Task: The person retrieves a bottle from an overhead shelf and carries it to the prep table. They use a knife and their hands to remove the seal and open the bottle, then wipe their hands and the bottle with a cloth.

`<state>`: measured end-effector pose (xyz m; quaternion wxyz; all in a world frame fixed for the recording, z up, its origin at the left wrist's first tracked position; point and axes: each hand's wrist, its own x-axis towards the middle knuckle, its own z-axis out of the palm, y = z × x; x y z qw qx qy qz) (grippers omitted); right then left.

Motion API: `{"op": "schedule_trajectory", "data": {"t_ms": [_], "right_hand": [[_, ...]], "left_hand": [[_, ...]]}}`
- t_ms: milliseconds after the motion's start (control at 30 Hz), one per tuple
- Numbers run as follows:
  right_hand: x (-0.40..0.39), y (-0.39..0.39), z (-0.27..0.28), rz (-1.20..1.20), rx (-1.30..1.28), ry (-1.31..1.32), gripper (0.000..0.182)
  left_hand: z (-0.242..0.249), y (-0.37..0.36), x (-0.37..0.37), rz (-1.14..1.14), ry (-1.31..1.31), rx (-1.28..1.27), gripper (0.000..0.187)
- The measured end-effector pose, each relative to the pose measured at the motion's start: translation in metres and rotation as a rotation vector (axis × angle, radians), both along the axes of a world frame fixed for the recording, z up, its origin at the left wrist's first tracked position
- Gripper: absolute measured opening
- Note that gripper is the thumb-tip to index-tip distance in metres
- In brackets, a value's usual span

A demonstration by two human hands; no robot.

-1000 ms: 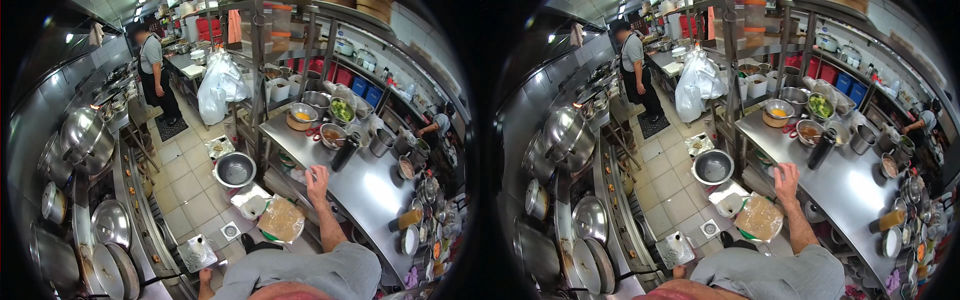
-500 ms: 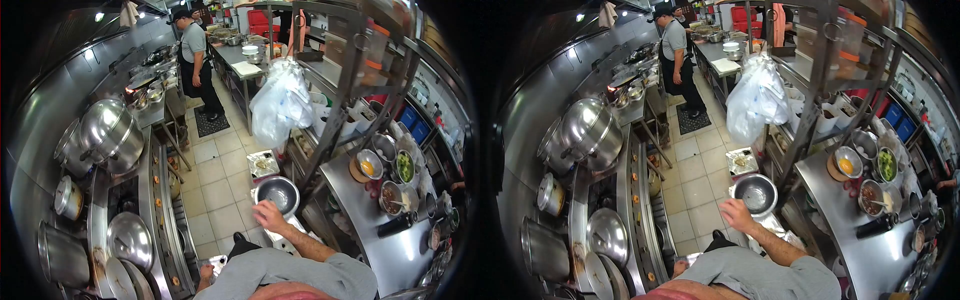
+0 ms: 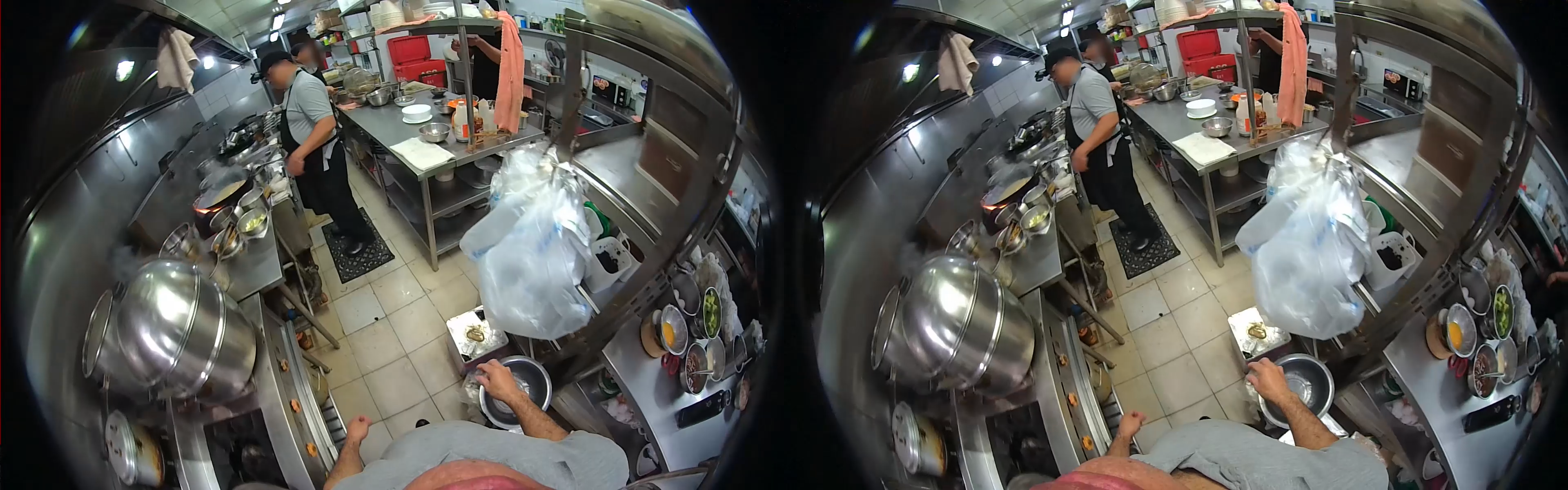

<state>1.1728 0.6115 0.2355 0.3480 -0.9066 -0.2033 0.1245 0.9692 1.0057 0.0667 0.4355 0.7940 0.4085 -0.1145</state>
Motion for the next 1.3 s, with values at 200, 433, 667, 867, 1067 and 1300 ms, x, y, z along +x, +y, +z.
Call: {"op": "schedule_trajectory", "data": {"t_ms": [200,433,667,867,1067,1300], "right_hand": [[0.059,0.082,-0.001,0.155,-0.033,-0.075,0.031],[0.180,0.148,-0.020,0.233,-0.045,-0.011,0.034],[0.353,0.218,0.002,0.267,-0.060,-0.049,0.035],[0.469,0.275,0.045,0.179,0.053,-0.053,0.039],[0.552,0.261,-0.003,0.003,0.104,0.007,0.040],[0.605,0.196,-0.044,-0.427,-0.030,0.170,0.042]], "left_hand": [[0.045,0.062,0.162,0.035,-0.289,-0.145,0.022],[0.064,0.090,0.291,-0.044,-0.289,-0.327,0.023],[0.077,0.141,0.397,-0.042,-0.200,-0.369,0.018],[0.097,0.156,0.530,-0.114,-0.157,-0.328,0.018],[0.122,0.161,0.698,-0.455,-0.166,-0.322,0.020],[0.183,0.132,0.886,-0.831,-0.394,-0.303,0.024]]}}
